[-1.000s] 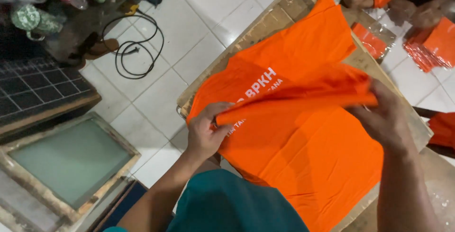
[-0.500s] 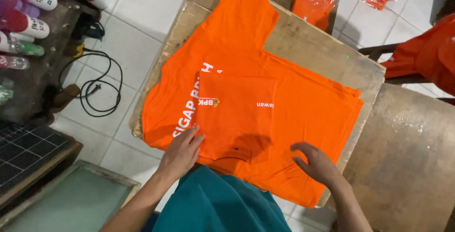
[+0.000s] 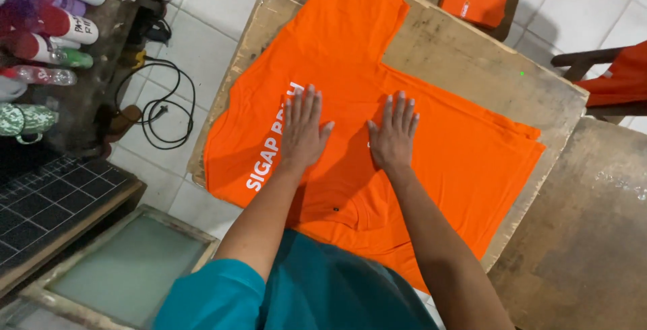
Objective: The person folds orange t-shirts on a wooden table, smoothing and aligning each shirt before folding it in half and then again into a compact rectangle. The folded shirts are stacked on the table.
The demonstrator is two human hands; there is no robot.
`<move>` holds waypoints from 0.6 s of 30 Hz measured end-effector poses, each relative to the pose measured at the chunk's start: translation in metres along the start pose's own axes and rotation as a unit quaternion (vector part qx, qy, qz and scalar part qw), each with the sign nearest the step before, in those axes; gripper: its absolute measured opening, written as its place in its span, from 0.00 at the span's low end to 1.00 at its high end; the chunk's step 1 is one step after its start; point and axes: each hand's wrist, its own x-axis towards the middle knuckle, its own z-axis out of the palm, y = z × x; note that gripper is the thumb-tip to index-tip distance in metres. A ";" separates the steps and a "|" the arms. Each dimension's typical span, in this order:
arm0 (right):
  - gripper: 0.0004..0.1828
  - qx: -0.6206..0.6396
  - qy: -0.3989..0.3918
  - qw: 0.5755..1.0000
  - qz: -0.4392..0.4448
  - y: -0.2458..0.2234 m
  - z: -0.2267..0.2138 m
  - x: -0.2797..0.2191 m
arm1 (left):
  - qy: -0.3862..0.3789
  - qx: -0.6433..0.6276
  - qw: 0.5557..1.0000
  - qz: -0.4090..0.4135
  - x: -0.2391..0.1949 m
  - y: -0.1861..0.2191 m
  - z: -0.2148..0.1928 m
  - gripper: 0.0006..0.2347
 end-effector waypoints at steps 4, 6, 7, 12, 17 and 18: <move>0.40 -0.012 -0.009 0.999 -0.032 -0.007 0.006 -0.042 | 0.044 -0.034 0.998 -0.031 -0.043 -0.009 0.002 0.31; 0.39 -0.004 0.014 0.999 -0.043 0.003 0.025 -0.072 | 0.055 -0.042 0.996 -0.048 -0.072 -0.015 0.015 0.30; 0.39 -0.005 0.016 0.999 -0.040 0.009 0.038 -0.095 | 0.055 -0.043 0.997 -0.044 -0.090 -0.020 0.028 0.30; 0.33 0.007 0.076 0.997 0.008 0.027 0.074 -0.210 | 0.152 -0.105 0.983 0.012 -0.175 -0.052 0.076 0.22; 0.29 0.155 0.101 0.965 0.187 0.056 0.092 -0.221 | 0.134 -0.251 0.949 -0.134 -0.187 -0.051 0.032 0.21; 0.27 0.207 0.076 0.953 0.208 0.060 0.097 -0.217 | 0.063 -0.297 0.932 -0.197 -0.188 -0.042 0.012 0.24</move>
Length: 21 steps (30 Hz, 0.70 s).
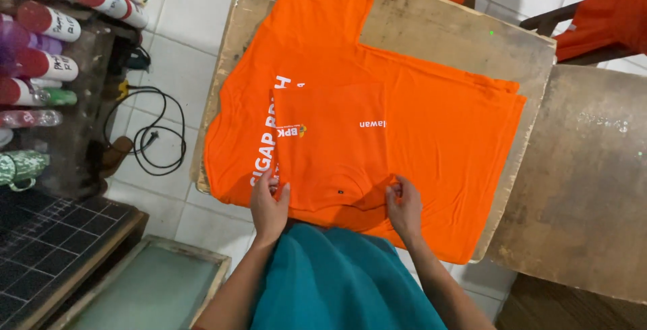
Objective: The person folds orange t-shirts on a wooden table, smoothing and aligning each shirt before folding it in half and then again into a compact rectangle. The folded shirts are stacked on the table.
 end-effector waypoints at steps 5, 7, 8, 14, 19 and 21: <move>0.27 0.024 -0.100 0.990 0.093 -0.017 0.003 0.038 | -0.149 0.121 0.980 -0.053 0.052 -0.043 0.021 0.20; 0.28 0.066 -0.139 0.979 0.132 -0.021 0.001 0.039 | -0.200 0.148 0.966 -0.068 0.061 -0.055 0.023 0.18; 0.27 0.091 -0.154 0.976 0.127 -0.027 -0.004 0.036 | -0.204 0.110 0.971 -0.065 0.065 -0.056 0.022 0.16; 0.20 0.232 -0.160 0.954 0.103 -0.074 -0.081 -0.029 | -0.204 -0.042 0.978 -0.025 0.009 0.024 -0.037 0.17; 0.56 0.352 -0.128 0.897 0.233 -0.152 -0.216 -0.117 | -0.248 -0.224 0.942 0.027 -0.062 0.130 -0.087 0.09; 0.21 0.583 -0.135 0.768 0.226 -0.055 -0.219 -0.129 | -0.331 -0.244 0.911 -0.016 -0.077 0.156 -0.077 0.07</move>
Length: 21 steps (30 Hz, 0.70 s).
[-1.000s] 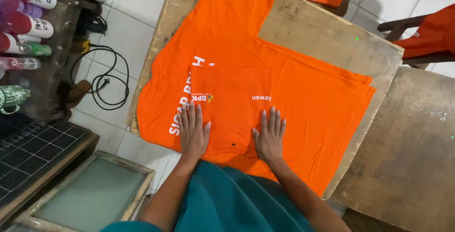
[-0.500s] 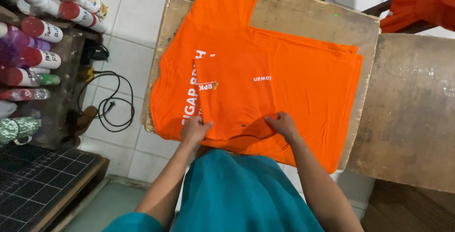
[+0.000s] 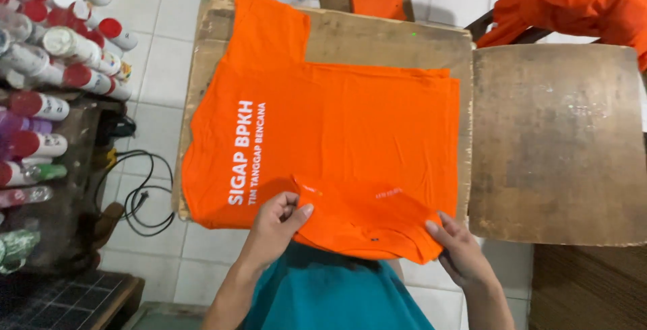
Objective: The person folds orange t-shirts on a wooden table, smoothing and aligning each shirt before folding it in half and then again into a compact rectangle. The folded shirts are stacked on the table.
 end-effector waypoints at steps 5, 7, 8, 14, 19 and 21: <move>0.08 0.058 0.048 0.992 -0.100 -0.025 -0.129 -0.010 | -0.088 0.070 0.994 0.001 0.051 0.034 0.121 0.09; 0.10 0.047 0.080 0.986 -0.135 -0.057 -0.172 -0.018 | -0.127 0.082 0.988 0.042 0.078 0.036 0.183 0.10; 0.06 0.067 0.135 0.973 -0.176 -0.072 -0.198 -0.020 | -0.137 0.059 0.987 0.057 0.092 0.039 0.216 0.09; 0.04 0.013 0.251 0.926 -0.281 -0.137 -0.304 -0.057 | -0.190 0.086 0.968 0.142 0.123 0.039 0.361 0.08; 0.08 -0.151 0.304 0.905 -0.255 -0.134 -0.400 -0.010 | -0.197 0.187 0.950 0.154 0.161 -0.047 0.422 0.10; 0.10 -0.221 0.340 0.906 -0.123 -0.114 -0.445 0.020 | -0.201 0.332 0.922 0.012 0.165 -0.077 0.429 0.25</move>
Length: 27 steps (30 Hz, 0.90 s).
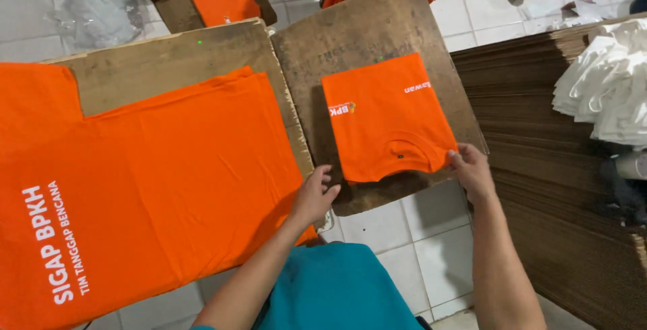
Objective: The person folds orange t-shirts on a wooden table, smoothing and aligning each shirt before folding it in half and then again into a compact rectangle. The folded shirts are stacked on the table.
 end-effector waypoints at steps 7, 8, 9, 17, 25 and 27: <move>0.09 -0.052 0.018 0.998 0.019 0.120 0.018 -0.020 | 0.145 0.136 0.977 0.079 -0.049 -0.136 -0.036 0.22; 0.09 -0.024 0.020 0.999 0.019 0.139 0.032 -0.025 | 0.227 0.176 0.957 0.047 -0.061 -0.154 -0.050 0.22; 0.10 0.004 0.021 1.000 0.019 0.157 0.048 -0.032 | 0.307 0.214 0.927 0.015 -0.075 -0.172 -0.065 0.22; 0.20 -0.226 -0.204 0.914 -0.268 0.079 0.245 -0.160 | 0.376 0.290 0.870 -0.136 -0.144 -0.303 -0.126 0.37; 0.37 -0.443 -0.156 0.824 -0.317 0.058 0.361 -0.209 | 0.258 0.269 0.914 -0.162 -0.220 -0.287 -0.194 0.34; 0.38 -0.433 -0.079 0.835 -0.331 0.081 0.367 -0.211 | 0.278 0.272 0.908 -0.154 -0.250 -0.322 -0.208 0.33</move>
